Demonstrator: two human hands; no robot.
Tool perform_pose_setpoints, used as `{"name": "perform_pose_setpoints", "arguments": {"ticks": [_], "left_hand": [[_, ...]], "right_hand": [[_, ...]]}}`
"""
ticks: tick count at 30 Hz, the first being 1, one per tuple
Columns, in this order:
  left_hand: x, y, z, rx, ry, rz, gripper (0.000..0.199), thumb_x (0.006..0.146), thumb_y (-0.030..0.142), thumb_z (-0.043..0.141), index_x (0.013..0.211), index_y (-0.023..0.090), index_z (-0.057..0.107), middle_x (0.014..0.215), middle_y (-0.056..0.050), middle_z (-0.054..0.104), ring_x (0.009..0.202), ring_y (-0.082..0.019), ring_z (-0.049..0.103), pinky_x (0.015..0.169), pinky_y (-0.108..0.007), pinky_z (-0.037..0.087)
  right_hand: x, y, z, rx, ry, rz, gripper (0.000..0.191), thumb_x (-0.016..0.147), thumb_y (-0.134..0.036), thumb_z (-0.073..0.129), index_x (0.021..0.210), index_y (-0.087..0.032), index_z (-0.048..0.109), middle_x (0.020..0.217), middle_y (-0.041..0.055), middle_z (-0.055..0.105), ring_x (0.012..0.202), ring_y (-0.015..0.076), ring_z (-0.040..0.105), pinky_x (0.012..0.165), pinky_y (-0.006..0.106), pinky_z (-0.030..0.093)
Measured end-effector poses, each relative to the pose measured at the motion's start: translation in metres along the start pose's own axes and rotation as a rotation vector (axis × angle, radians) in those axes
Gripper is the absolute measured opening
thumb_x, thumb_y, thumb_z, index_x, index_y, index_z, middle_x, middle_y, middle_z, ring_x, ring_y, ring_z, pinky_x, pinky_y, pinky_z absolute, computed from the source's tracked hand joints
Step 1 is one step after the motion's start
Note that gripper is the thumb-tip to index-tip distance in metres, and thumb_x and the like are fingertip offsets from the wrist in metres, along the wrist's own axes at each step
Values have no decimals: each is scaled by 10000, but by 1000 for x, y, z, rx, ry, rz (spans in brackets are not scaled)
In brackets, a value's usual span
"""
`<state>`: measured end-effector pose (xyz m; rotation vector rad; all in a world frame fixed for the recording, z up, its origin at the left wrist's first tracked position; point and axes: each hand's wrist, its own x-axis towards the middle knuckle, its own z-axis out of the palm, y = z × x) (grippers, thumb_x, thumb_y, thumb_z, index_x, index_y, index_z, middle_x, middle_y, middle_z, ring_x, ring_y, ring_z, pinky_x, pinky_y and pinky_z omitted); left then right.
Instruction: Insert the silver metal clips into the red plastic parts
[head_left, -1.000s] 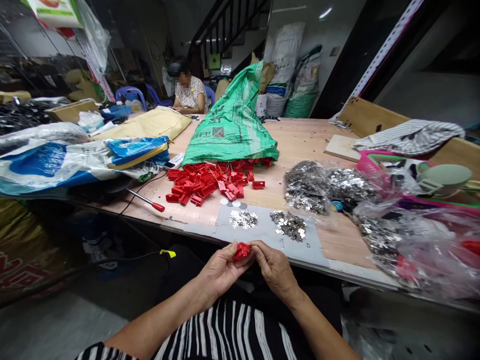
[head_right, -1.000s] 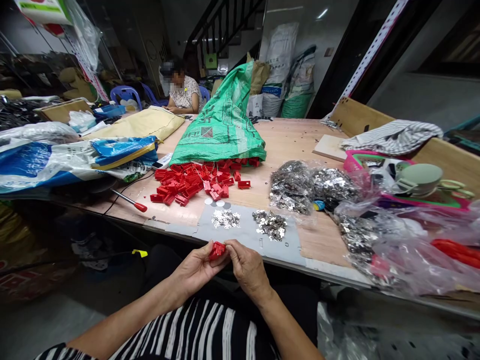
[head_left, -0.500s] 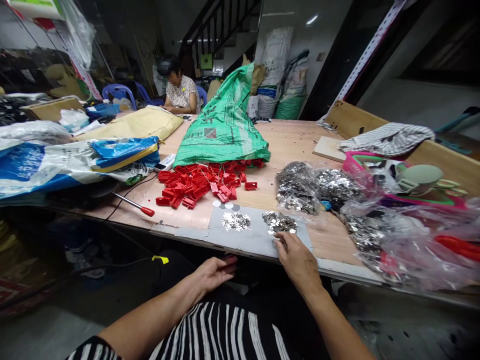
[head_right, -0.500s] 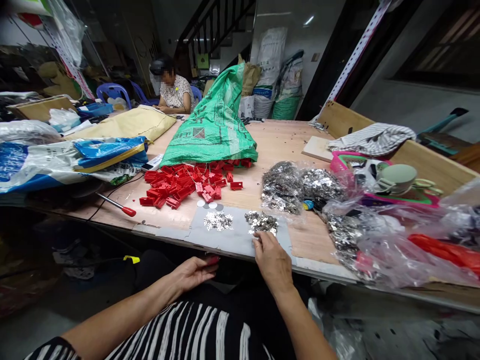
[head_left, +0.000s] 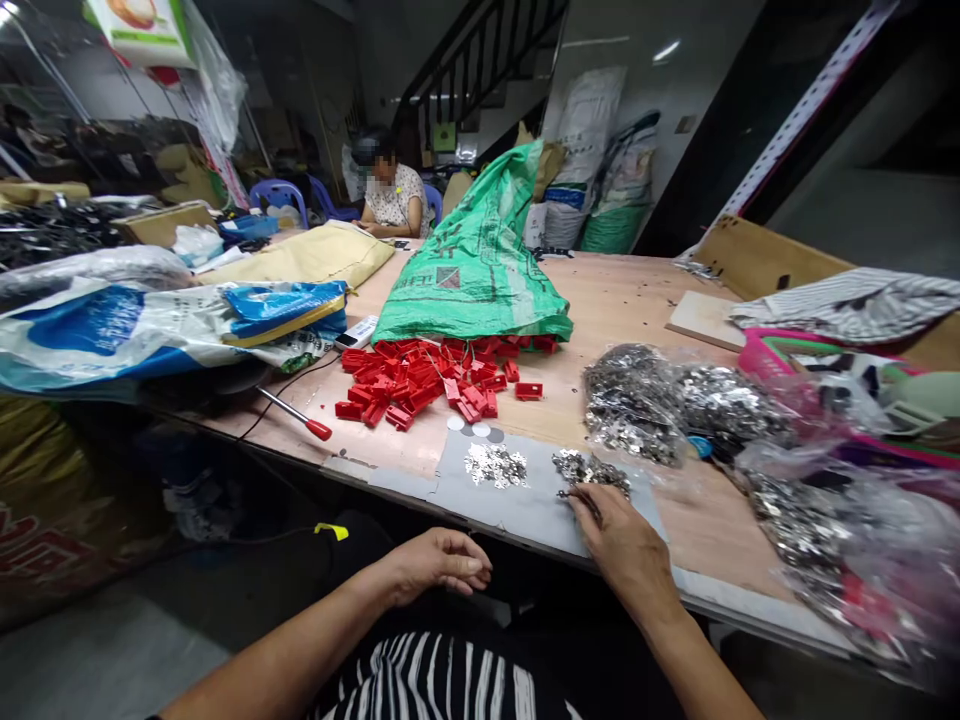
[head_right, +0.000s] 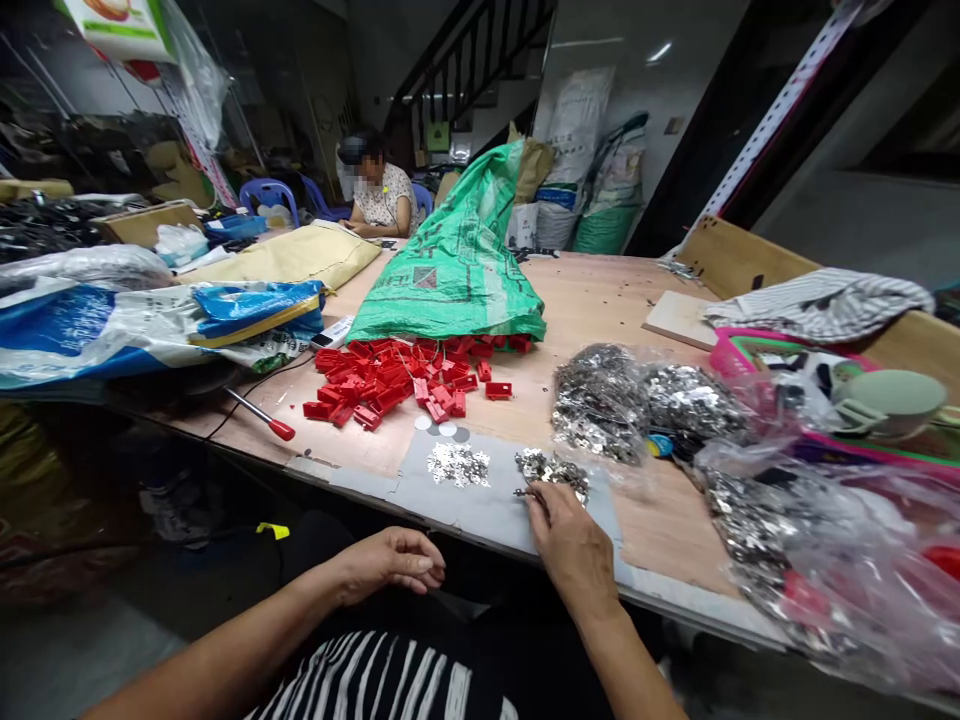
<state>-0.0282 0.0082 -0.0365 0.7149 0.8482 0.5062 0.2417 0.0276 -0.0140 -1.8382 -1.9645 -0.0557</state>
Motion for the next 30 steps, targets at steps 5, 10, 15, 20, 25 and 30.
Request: {"name": "perform_pose_setpoints", "arguments": {"ticks": [5,10,15,20,25,30], "left_hand": [[-6,57,-10,229,157,369,273,761,316,688,964,134,664,832,-92,682,797,-183,661,645,-227,478],[16,92,-52,853,934,666,339,770,170,621,1109,189,613,1046,-83,589,922,-209,604,868,-361,468],[28,101,-78,1051,1067,646,483,711,155,676,1182,194,575,1274,-126,452,1227,-312,396,1072,-464,277],[26,97,-80,1221,1031,599,388,732,145,655,1116,181,607,1190,-107,528,1131,-279,441,1024,-422,331],[14,84,-74,1337,974,576,296,715,271,722,1000,216,659,1017,-76,533,974,-248,480,894,-371,414],[5,73,-68,1375,961,652,192,734,314,716,868,207,629,964,-62,557,967,-237,484,883,-359,406]], "right_hand": [[-3,-15,8,161,-11,-13,204,876,-354,400,938,-233,553,850,26,687,672,197,659,564,292,472],[-5,-24,17,202,18,-54,224,894,-374,386,982,-234,538,904,38,694,719,203,670,584,288,485],[-6,-20,22,224,28,-76,245,916,-409,389,958,-234,557,891,43,701,752,205,675,584,277,486],[-6,-17,23,259,13,-35,267,911,-451,404,956,-246,570,914,31,709,727,207,679,576,281,492],[-4,-18,19,317,-5,23,259,894,-451,427,950,-260,592,916,25,715,725,216,681,583,287,499],[-1,-19,15,405,1,57,273,883,-458,434,921,-248,604,893,42,718,756,233,679,636,309,511]]}}
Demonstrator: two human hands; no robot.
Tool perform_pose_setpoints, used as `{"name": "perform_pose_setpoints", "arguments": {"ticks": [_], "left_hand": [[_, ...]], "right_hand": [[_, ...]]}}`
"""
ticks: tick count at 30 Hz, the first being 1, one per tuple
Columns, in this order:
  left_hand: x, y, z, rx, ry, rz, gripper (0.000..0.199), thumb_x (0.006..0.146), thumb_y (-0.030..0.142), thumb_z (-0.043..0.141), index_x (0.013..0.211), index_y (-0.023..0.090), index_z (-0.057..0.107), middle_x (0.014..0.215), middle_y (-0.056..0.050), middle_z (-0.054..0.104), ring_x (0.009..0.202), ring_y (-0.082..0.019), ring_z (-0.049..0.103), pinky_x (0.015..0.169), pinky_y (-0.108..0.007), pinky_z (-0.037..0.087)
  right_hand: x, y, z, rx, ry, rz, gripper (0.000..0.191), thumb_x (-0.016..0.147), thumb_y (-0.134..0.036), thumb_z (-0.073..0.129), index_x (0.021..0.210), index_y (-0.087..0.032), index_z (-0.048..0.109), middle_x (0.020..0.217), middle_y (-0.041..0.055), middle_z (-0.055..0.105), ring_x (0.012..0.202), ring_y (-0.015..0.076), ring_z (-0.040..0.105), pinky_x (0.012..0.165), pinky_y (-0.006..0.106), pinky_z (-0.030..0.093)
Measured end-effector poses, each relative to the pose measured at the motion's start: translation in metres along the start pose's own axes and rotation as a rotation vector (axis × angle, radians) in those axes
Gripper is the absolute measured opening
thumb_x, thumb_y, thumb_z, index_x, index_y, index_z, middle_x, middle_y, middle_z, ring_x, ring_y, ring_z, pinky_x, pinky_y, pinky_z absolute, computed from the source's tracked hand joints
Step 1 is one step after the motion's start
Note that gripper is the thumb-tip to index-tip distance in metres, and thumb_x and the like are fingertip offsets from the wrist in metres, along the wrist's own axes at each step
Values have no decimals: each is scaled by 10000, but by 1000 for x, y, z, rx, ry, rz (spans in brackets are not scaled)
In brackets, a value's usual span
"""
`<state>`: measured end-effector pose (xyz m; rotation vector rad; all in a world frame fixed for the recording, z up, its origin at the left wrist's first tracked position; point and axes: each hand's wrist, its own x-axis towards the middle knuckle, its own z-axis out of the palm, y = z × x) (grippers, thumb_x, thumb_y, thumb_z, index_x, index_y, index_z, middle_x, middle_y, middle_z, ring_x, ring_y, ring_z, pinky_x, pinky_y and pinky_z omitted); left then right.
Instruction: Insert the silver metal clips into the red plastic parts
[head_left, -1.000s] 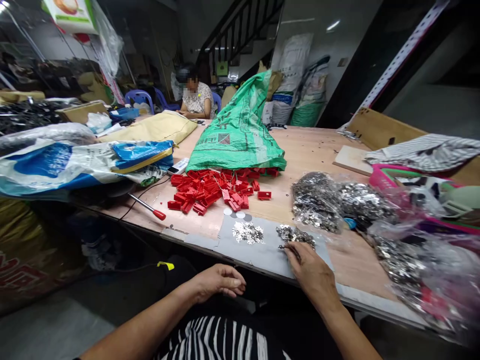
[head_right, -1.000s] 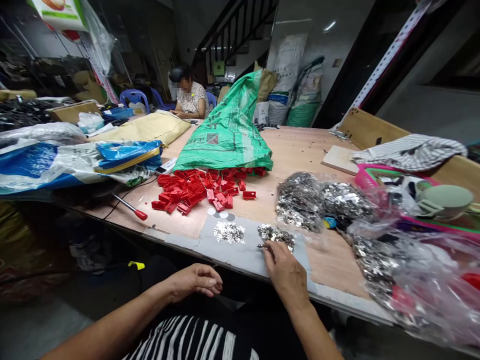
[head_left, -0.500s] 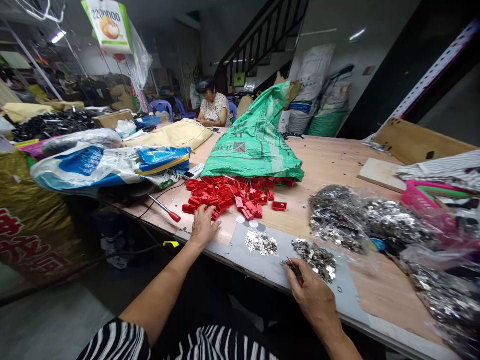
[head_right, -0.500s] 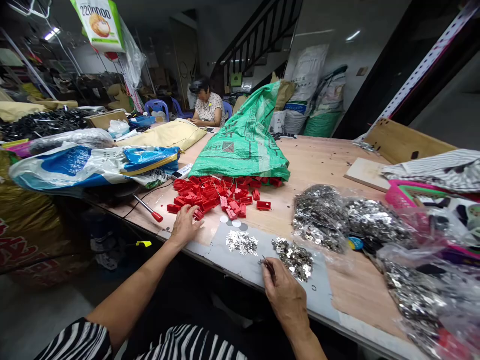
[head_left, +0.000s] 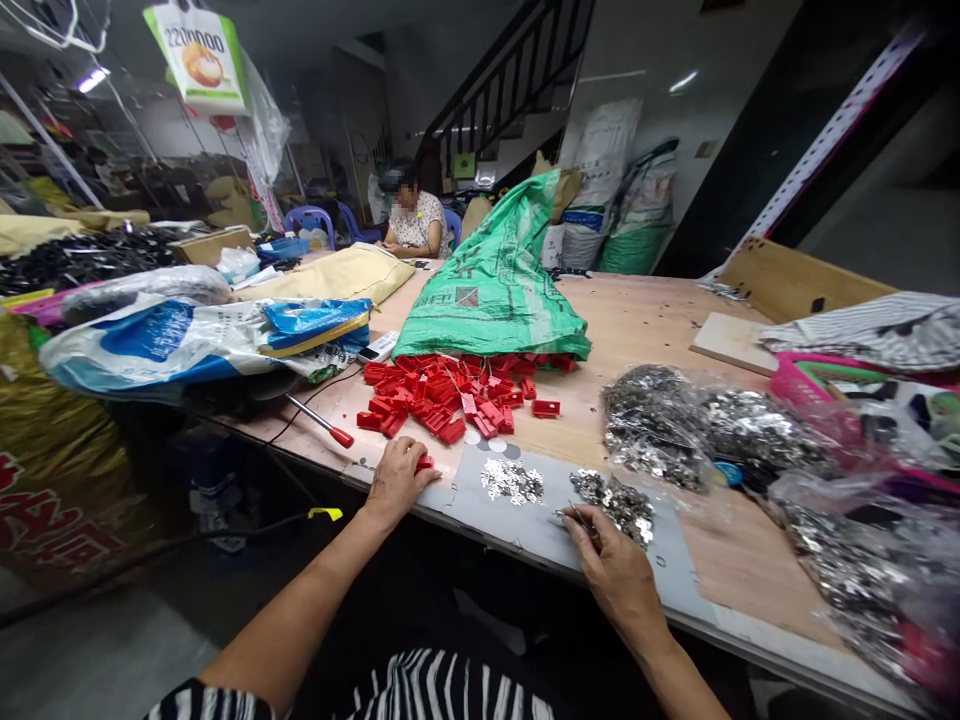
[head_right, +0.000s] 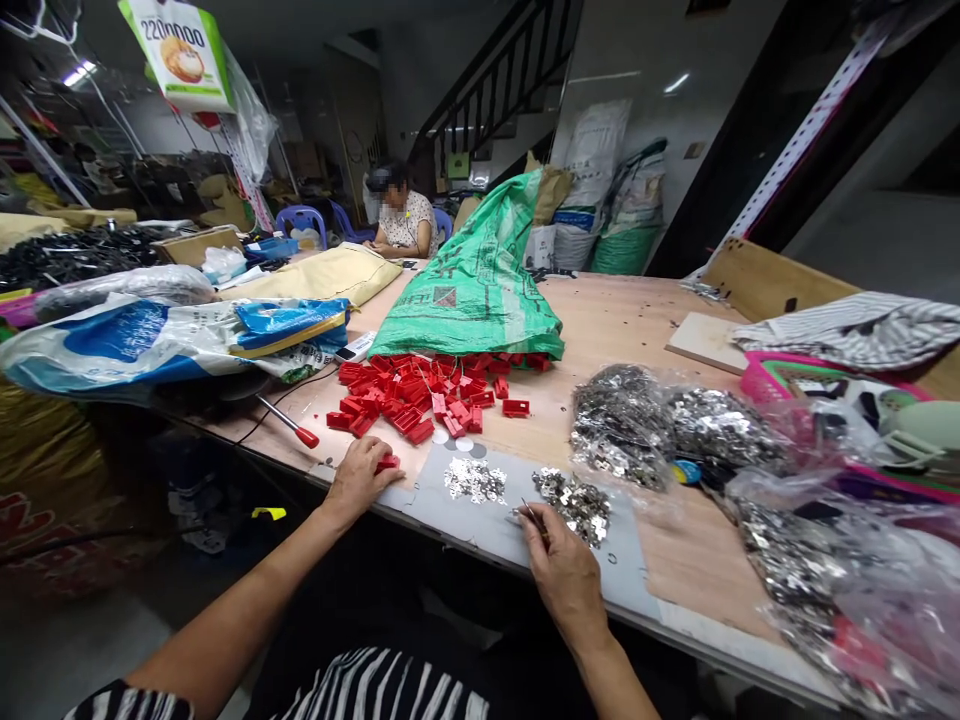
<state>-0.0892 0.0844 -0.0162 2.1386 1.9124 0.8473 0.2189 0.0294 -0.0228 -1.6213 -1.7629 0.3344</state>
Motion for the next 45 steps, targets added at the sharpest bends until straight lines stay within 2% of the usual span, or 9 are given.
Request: {"name": "perform_pose_setpoints", "arguments": {"ticks": [5,8,11,17,26,32,37,40,45], "left_hand": [[-6,22,-4,-613,-17,-282,262,774,430,647,886,200,587,776,-21,603,754,-174,557,650,-264,421],[-15,48,-9,-1167,-227,-536,473,787,559,579,1117,221,545,797,-32,633,614,-128,572,477,-194,343],[-28,76,-11,-1421,-439,-643,516,779,569,596,1162,230,527,813,-34,621,608,-119,598,455,-166,346],[-47,111,-7,-1527,-704,-549,378,768,459,667,1024,195,582,874,-31,585,619,-114,625,414,-141,333],[-52,120,-1,-1616,-718,-500,348,723,438,718,871,172,550,867,-26,600,645,-131,641,367,-134,350],[-53,117,1,-1734,-793,-621,298,738,359,722,878,172,538,820,-17,606,626,-159,663,352,-143,337],[-51,116,-5,-1933,-817,-670,308,828,299,628,1095,157,571,962,-77,647,866,-249,691,655,-292,549],[-50,115,-10,-2001,-815,-666,356,819,177,612,1165,110,560,1045,-117,653,1006,-314,653,869,-412,524],[-54,112,-9,-1992,-775,-712,307,849,195,608,1134,85,584,984,-110,676,981,-297,668,831,-356,554]], "right_hand": [[-1,-8,-5,160,-21,40,302,879,-490,477,912,-226,620,868,48,708,724,207,658,644,288,500],[-3,-21,-9,274,-44,59,316,874,-505,516,905,-210,627,841,43,692,701,185,627,640,267,480],[-3,-37,-13,350,-49,80,326,860,-513,549,898,-200,631,782,29,666,649,168,578,599,255,451],[-5,-59,-19,482,-99,71,301,847,-487,581,879,-193,635,792,35,655,687,173,583,608,249,455],[-15,-67,-20,572,-183,68,290,843,-480,598,876,-193,629,791,28,649,665,169,596,599,244,479],[-13,-67,-21,547,-184,41,269,855,-462,587,874,-197,630,797,29,655,688,172,593,609,247,467],[-12,-65,-29,484,-126,60,255,859,-448,578,902,-204,638,846,34,671,740,183,605,622,249,463],[-11,-64,-36,432,-100,64,247,862,-444,568,896,-210,639,860,31,679,723,176,601,588,242,445],[-14,-70,-41,386,-89,5,212,880,-408,550,889,-215,637,796,10,678,595,140,557,547,231,433]]}}
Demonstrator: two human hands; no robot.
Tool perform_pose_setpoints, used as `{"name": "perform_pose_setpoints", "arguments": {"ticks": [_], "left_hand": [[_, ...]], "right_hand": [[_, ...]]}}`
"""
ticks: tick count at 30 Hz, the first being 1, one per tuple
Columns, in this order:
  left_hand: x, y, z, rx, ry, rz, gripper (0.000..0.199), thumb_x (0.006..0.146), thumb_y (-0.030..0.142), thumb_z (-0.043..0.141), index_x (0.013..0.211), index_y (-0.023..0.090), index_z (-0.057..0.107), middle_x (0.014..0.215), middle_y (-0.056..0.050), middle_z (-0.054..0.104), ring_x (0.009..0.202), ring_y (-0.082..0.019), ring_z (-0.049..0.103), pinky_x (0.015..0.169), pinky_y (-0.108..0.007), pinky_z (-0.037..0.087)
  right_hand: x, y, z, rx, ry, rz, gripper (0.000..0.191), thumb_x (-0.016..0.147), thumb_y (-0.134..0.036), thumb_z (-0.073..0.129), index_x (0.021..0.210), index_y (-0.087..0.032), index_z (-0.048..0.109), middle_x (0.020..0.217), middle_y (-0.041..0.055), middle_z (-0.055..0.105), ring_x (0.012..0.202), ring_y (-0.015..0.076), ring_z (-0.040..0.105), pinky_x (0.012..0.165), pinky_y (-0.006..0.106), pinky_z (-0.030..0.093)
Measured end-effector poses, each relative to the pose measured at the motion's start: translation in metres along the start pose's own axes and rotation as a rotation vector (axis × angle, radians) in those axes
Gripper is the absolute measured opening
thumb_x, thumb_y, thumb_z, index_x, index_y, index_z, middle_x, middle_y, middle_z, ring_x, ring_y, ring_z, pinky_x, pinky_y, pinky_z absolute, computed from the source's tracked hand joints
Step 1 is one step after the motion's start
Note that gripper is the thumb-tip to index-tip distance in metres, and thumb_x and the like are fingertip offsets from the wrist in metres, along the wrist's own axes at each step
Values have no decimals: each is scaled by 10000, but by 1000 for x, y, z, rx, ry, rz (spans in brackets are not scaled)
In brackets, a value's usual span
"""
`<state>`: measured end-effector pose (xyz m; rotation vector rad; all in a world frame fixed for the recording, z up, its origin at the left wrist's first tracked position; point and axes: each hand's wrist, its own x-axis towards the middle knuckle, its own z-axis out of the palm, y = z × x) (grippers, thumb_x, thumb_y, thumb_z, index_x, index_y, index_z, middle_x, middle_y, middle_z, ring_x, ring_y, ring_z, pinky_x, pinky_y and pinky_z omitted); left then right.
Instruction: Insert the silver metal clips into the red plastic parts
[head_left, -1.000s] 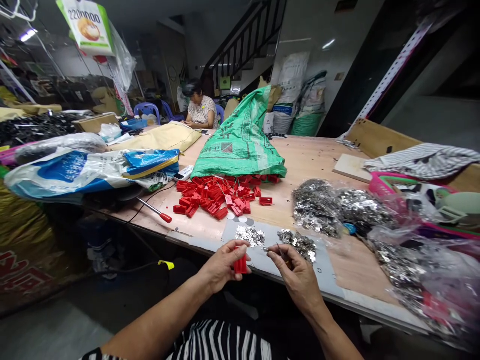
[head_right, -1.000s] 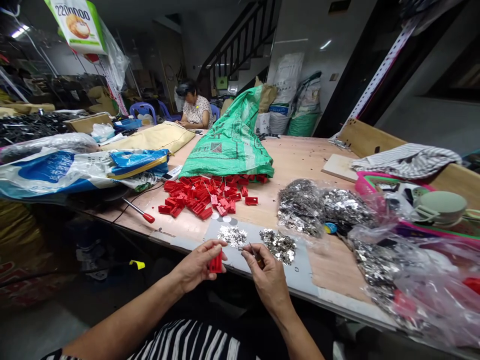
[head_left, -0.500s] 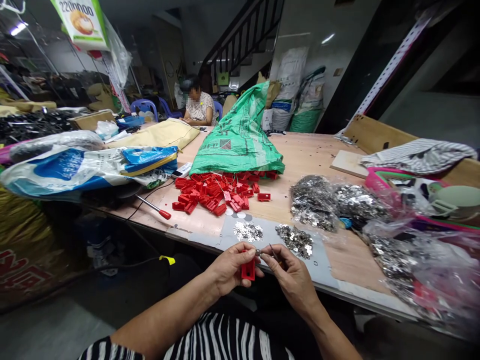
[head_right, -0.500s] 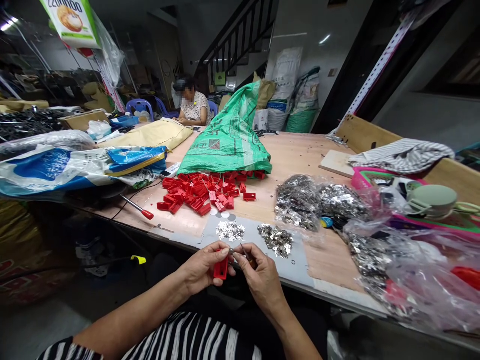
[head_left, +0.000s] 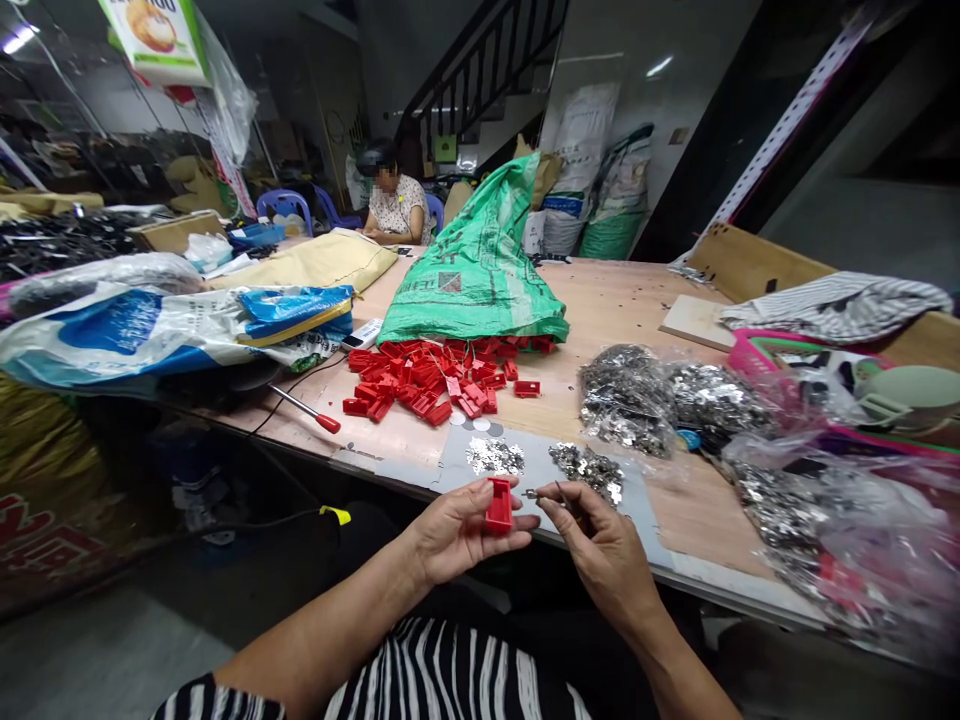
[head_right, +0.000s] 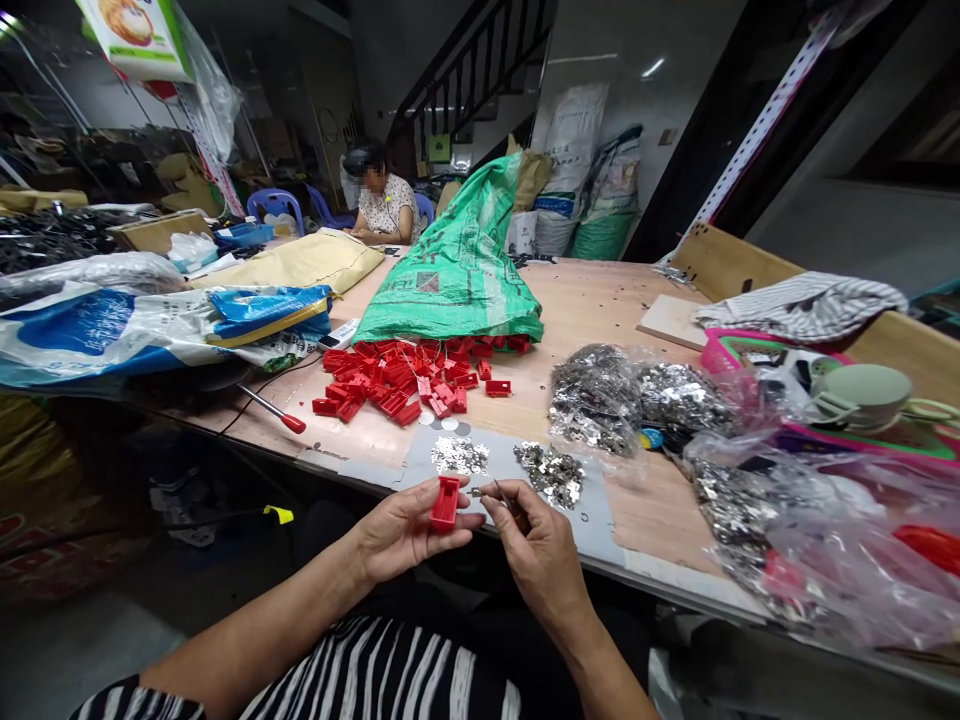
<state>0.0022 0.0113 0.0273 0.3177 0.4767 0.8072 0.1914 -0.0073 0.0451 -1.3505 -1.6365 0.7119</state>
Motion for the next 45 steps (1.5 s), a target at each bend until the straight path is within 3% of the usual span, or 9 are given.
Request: {"name": "perform_pose_setpoints", "arguments": {"ticks": [5,10,15,24,29,37,45], "left_hand": [[1,-5,-5,25,93,-47,343,867,370,589,1017,62,615,846,-111,689,744,-208,712,597,-226,568],[1,-6,-4,74,110,-25,364,833,431,614,934,81,609,772,-86,682,515,-124,652,391,-136,449],[-1,-5,-4,125,71,-52,346,849,389,609,973,66,620,796,-92,684,511,-101,649,438,-119,490],[-3,-5,-3,184,55,-93,292,814,358,663,958,142,530,746,-51,666,494,-105,648,456,-121,505],[-3,-7,-2,189,51,-85,306,799,364,680,927,140,516,718,-21,641,473,-95,638,448,-119,506],[-3,-6,-1,158,62,-95,280,812,339,671,919,138,508,714,-44,655,510,-95,645,446,-99,481],[-3,-13,-2,194,38,-88,274,816,356,662,887,142,507,732,-16,635,472,-90,635,434,-117,490]], "right_hand": [[-4,-2,2,-33,-22,-48,179,894,-372,544,911,-216,631,806,5,676,552,124,534,525,223,430],[-3,-6,3,-72,-66,-86,160,905,-349,538,927,-219,628,812,8,678,582,135,561,536,229,437],[1,-10,0,-110,-157,-206,119,915,-247,504,926,-231,622,865,18,669,771,168,622,687,258,473],[11,-7,-5,-224,-335,-324,204,885,-109,464,967,-226,609,923,36,649,837,173,606,745,295,479],[13,-11,-5,-263,-388,-318,203,878,-114,462,940,-221,623,900,43,651,816,182,609,719,298,486],[11,-14,-5,-235,-303,-330,172,879,-158,466,913,-227,620,869,46,653,790,186,611,702,300,490],[15,-17,-8,-214,-486,-194,198,924,-231,451,868,-210,639,842,40,624,779,177,586,702,292,460]]}}
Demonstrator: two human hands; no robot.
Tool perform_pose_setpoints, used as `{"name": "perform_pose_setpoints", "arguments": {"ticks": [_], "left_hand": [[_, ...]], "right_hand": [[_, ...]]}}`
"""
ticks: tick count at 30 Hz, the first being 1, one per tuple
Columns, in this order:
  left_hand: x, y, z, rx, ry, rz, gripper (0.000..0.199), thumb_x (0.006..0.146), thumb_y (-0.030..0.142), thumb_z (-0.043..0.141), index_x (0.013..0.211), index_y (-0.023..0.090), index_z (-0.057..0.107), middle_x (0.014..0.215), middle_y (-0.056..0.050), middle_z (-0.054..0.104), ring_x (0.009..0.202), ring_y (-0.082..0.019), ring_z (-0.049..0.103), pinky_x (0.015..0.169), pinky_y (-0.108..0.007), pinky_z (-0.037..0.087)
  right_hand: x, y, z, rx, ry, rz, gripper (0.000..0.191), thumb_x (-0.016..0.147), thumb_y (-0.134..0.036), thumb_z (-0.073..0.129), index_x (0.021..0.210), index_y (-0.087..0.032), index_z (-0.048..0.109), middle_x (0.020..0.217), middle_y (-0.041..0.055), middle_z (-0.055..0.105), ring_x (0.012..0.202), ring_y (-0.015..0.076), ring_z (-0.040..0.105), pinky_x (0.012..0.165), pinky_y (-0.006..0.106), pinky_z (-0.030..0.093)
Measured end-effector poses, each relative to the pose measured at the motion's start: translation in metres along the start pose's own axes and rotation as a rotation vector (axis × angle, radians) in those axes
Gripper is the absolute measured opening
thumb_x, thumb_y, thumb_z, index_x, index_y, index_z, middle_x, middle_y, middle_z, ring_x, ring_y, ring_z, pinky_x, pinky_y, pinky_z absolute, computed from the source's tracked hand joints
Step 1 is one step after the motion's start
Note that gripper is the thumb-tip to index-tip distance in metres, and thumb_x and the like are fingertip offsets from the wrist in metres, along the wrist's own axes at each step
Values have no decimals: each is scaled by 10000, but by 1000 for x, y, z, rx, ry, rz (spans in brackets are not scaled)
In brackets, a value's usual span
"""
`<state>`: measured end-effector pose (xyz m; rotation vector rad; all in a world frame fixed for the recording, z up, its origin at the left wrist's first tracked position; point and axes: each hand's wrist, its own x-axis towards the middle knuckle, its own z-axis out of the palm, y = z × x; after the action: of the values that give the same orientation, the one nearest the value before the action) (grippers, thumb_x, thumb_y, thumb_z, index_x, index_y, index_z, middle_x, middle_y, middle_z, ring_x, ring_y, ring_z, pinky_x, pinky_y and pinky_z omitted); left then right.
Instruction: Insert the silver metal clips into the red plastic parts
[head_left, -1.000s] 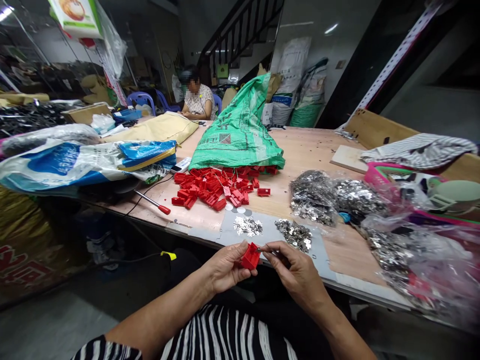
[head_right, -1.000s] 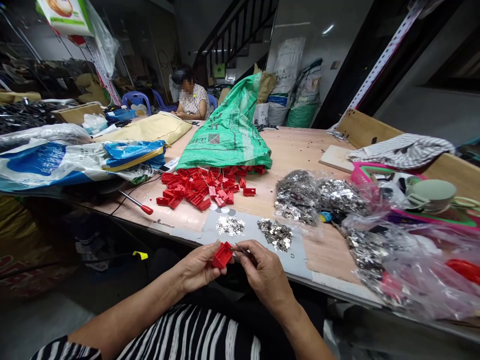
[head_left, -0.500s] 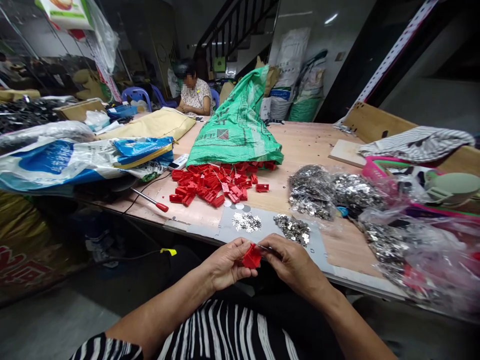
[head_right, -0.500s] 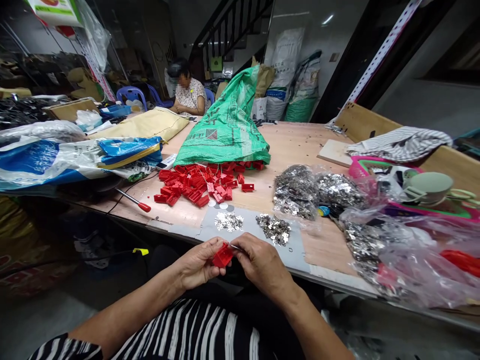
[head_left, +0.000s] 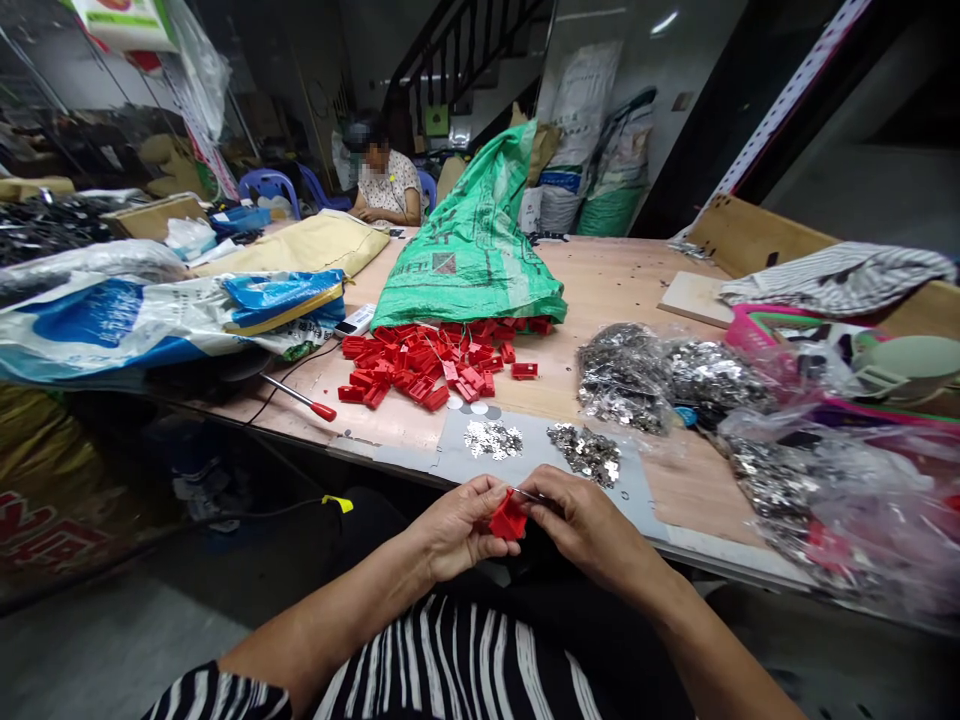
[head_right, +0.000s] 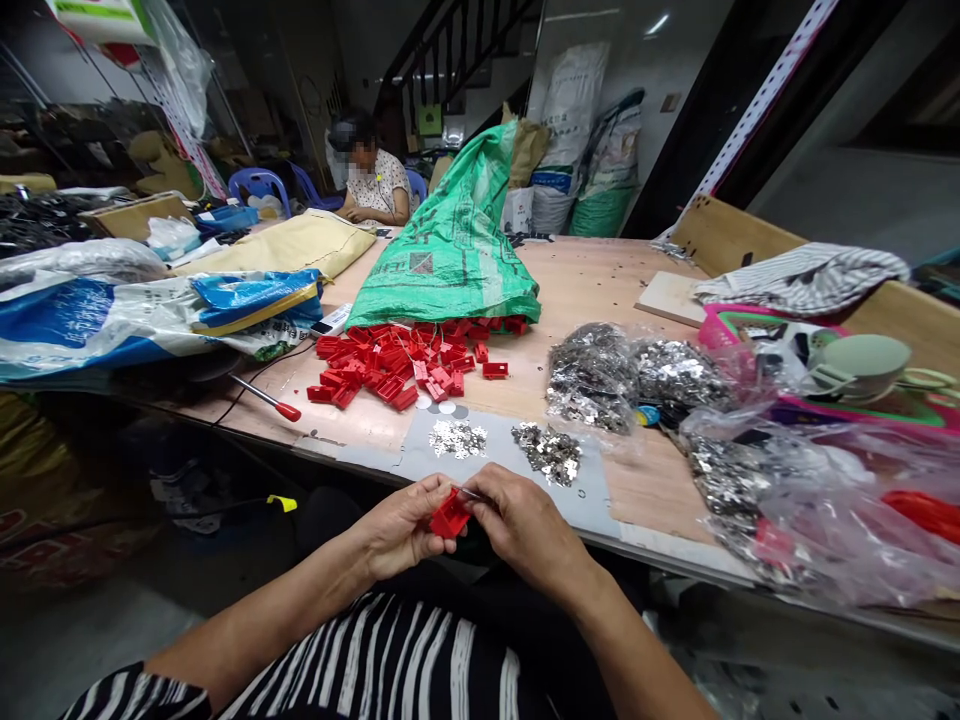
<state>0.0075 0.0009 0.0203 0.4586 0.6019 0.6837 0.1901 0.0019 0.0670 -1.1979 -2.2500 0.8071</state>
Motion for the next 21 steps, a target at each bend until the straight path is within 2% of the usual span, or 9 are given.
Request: {"name": "perform_pose_setpoints", "arguments": {"ticks": [4,6,8,11,16,21], "left_hand": [[1,-1,-3,-26,12,23,300,799,360,682,911,141,510,753,-19,638,479,-77,628,454,-120,499],[2,0,-3,-25,15,34,333,783,376,696,927,154,493,746,-19,642,478,-83,626,444,-126,492],[3,0,-4,0,8,35,377,764,402,709,941,169,471,724,-16,645,461,-95,620,419,-135,474],[6,0,-5,63,-9,26,436,740,452,713,951,183,443,679,-23,653,452,-124,625,388,-144,446],[12,3,-11,177,-67,-19,499,679,461,752,954,185,441,609,-14,638,444,-157,622,375,-172,432],[17,3,-19,210,-31,-96,563,559,450,829,890,169,472,601,-12,631,413,-145,596,348,-154,376]], "right_hand": [[0,5,1,178,-46,36,268,950,-339,440,850,-206,650,814,39,606,775,182,575,714,295,460],[0,9,3,254,-19,68,272,935,-404,463,900,-207,647,840,41,613,779,189,567,711,298,460],[0,15,5,291,20,136,276,909,-451,497,914,-208,629,810,25,610,698,173,538,636,279,447],[1,22,9,315,40,193,265,867,-472,553,844,-210,594,727,-4,580,609,145,475,559,252,412],[2,31,17,454,10,181,303,820,-487,605,749,-201,536,693,-12,532,655,155,496,599,255,444],[-1,38,31,474,-25,192,335,833,-512,583,745,-203,489,684,-25,483,646,146,463,582,246,423]]}}
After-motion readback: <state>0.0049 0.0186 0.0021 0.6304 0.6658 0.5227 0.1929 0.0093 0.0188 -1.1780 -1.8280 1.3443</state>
